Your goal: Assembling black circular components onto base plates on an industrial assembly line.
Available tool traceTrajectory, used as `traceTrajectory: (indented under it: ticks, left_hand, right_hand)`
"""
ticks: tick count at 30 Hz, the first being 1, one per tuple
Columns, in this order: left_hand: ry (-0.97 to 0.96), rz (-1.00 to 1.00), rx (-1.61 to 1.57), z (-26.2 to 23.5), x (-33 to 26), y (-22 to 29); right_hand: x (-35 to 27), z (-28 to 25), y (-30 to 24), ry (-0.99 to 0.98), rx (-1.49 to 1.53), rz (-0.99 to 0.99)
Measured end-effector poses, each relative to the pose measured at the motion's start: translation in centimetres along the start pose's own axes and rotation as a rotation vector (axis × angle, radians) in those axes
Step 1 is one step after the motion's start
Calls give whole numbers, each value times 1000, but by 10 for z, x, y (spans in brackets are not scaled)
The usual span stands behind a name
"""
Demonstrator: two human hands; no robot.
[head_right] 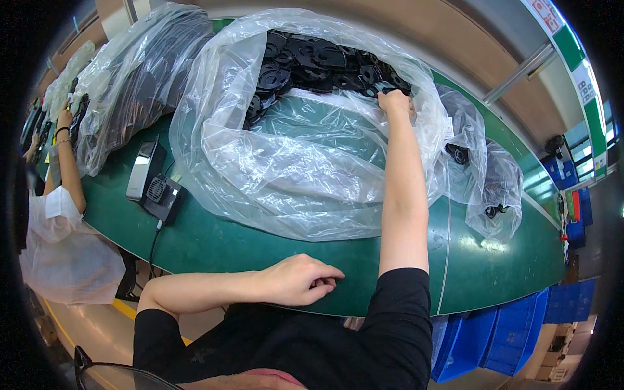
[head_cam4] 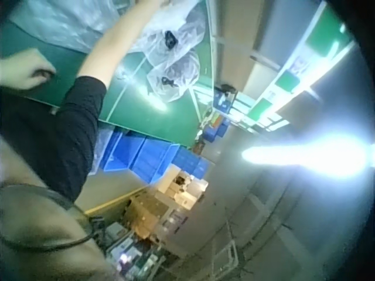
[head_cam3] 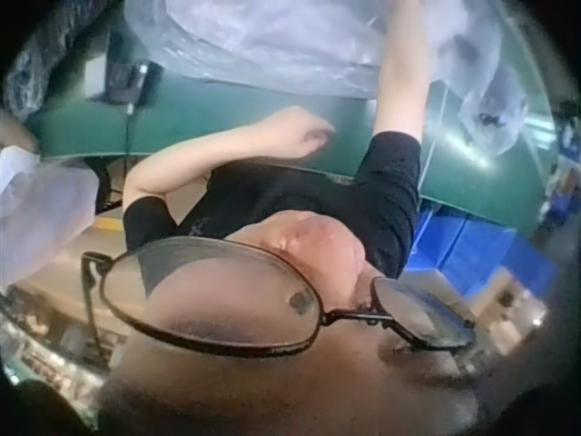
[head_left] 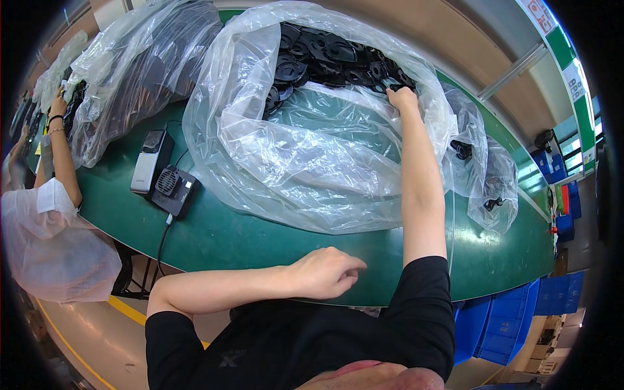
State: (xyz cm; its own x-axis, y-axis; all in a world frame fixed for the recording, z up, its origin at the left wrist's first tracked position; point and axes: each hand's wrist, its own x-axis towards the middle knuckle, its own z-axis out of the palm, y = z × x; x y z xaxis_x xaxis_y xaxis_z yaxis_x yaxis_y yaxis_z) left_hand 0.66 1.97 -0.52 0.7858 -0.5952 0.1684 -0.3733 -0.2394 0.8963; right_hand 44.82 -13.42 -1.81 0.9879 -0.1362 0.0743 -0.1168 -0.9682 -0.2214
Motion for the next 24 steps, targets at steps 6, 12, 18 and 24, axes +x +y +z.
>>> traceTrajectory:
  ticks: [6,12,18,24]
  left_hand:
    - [-44,-58,57,-1,-4,3]
    - [-64,-48,84,-2,-2,5]
    - [-70,-24,77,0,-1,2]
    - [-75,-26,104,0,-3,3]
  right_hand:
    - [-18,-7,-7,117,-1,-109]
    - [-32,-10,-10,162,75,-163]
    - [-14,-2,6,245,115,-192]
    - [-25,-7,6,217,37,-384]
